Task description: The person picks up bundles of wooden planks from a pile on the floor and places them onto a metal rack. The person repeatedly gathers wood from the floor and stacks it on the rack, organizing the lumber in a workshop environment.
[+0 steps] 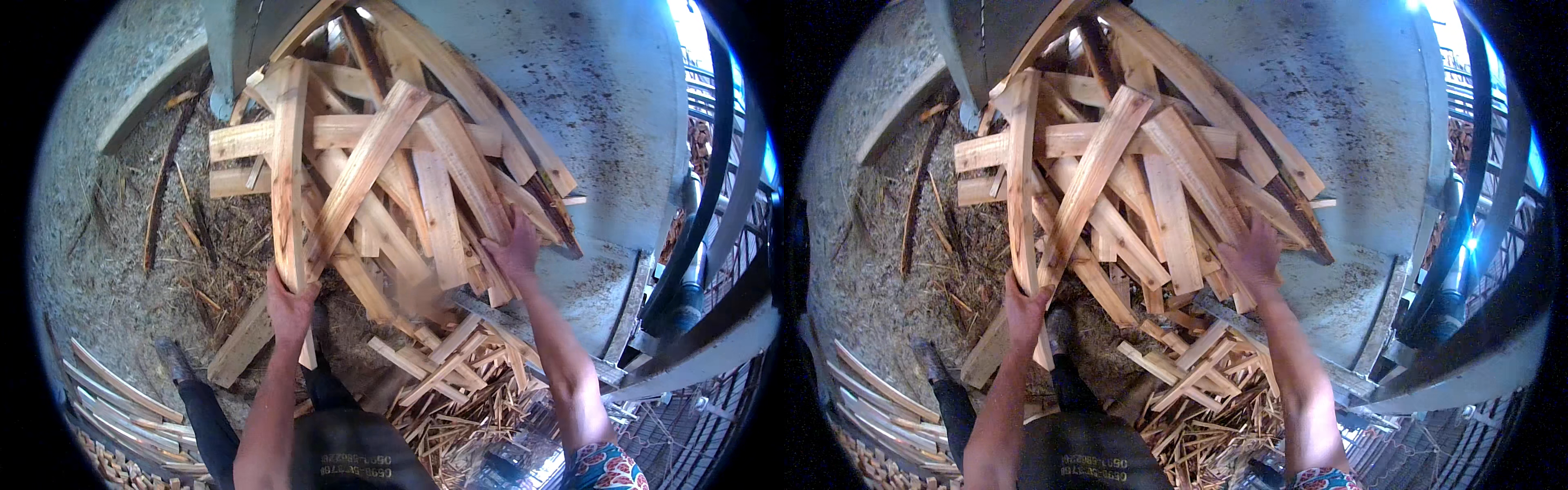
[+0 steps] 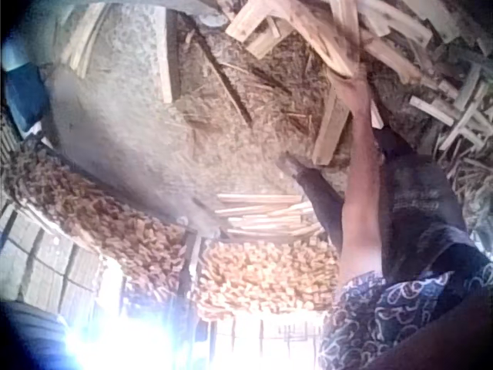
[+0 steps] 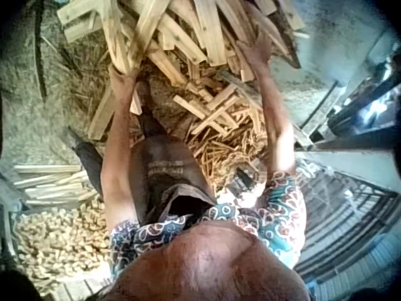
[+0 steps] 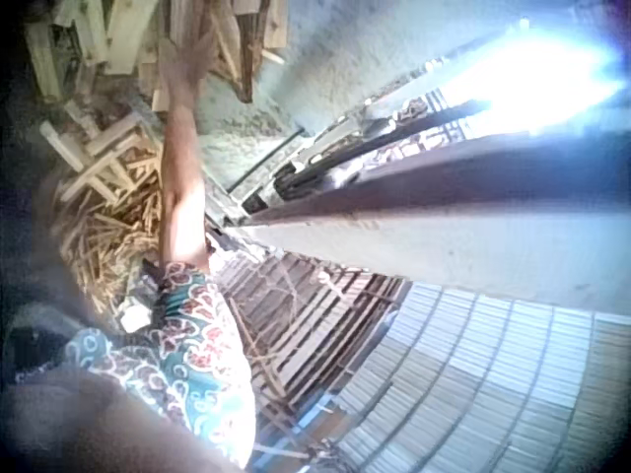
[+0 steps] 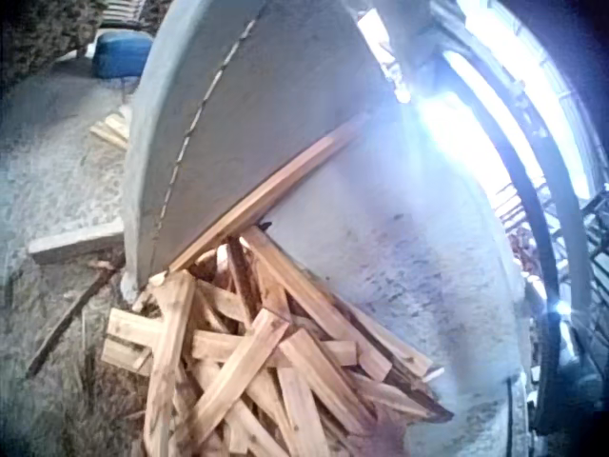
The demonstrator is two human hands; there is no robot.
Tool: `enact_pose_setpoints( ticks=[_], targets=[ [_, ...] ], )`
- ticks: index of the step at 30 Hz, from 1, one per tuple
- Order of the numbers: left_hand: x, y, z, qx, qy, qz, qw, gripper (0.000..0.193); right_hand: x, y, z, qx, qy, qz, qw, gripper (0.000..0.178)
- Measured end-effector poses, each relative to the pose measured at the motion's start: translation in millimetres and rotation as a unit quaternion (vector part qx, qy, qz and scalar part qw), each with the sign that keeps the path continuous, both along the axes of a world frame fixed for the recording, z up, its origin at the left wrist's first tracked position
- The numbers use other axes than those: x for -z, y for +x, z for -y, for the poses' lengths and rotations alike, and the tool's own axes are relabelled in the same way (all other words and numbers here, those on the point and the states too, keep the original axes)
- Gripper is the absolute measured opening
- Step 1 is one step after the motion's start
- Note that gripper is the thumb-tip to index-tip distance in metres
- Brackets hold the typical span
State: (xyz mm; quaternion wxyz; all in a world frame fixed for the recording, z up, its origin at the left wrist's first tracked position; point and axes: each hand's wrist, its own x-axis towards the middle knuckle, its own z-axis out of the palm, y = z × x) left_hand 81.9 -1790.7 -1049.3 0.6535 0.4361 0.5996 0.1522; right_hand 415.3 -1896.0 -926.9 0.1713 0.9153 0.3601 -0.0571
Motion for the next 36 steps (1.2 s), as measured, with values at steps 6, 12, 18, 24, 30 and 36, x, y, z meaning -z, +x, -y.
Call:
enact_pose_setpoints(
  ticks=[6, 12, 18, 24, 30, 36],
  targets=[
    [36, -3, 5, 0.039, -0.021, 0.066, 0.997, 0.061, -4, 22, -5, -0.061, -0.071, -0.034, 0.995, 0.079],
    [80, 13, 23, 0.005, -0.064, 0.168, 0.984, 0.066, -4, 30, 22, -0.066, -0.040, -0.160, 0.984, 0.055],
    [77, 1, 24, 0.070, -0.122, 0.148, 0.979, 0.068, -64, -73, -61, 0.006, -0.070, -0.379, 0.923, 0.049],
    [-7, -33, 26, -0.012, -0.317, 0.206, 0.926, 0.035, 31, -171, -59, 0.115, 0.173, -0.570, 0.795, 0.047],
    [-47, -97, 54, -0.296, -0.293, 0.116, 0.902, 0.040, 74, -281, -70, 0.207, 0.238, -0.709, 0.631, 0.047],
    [10, -146, 86, -0.321, -0.196, 0.039, 0.926, 0.046, 143, -346, -75, 0.141, 0.036, -0.715, 0.684, 0.048]
  ],
)
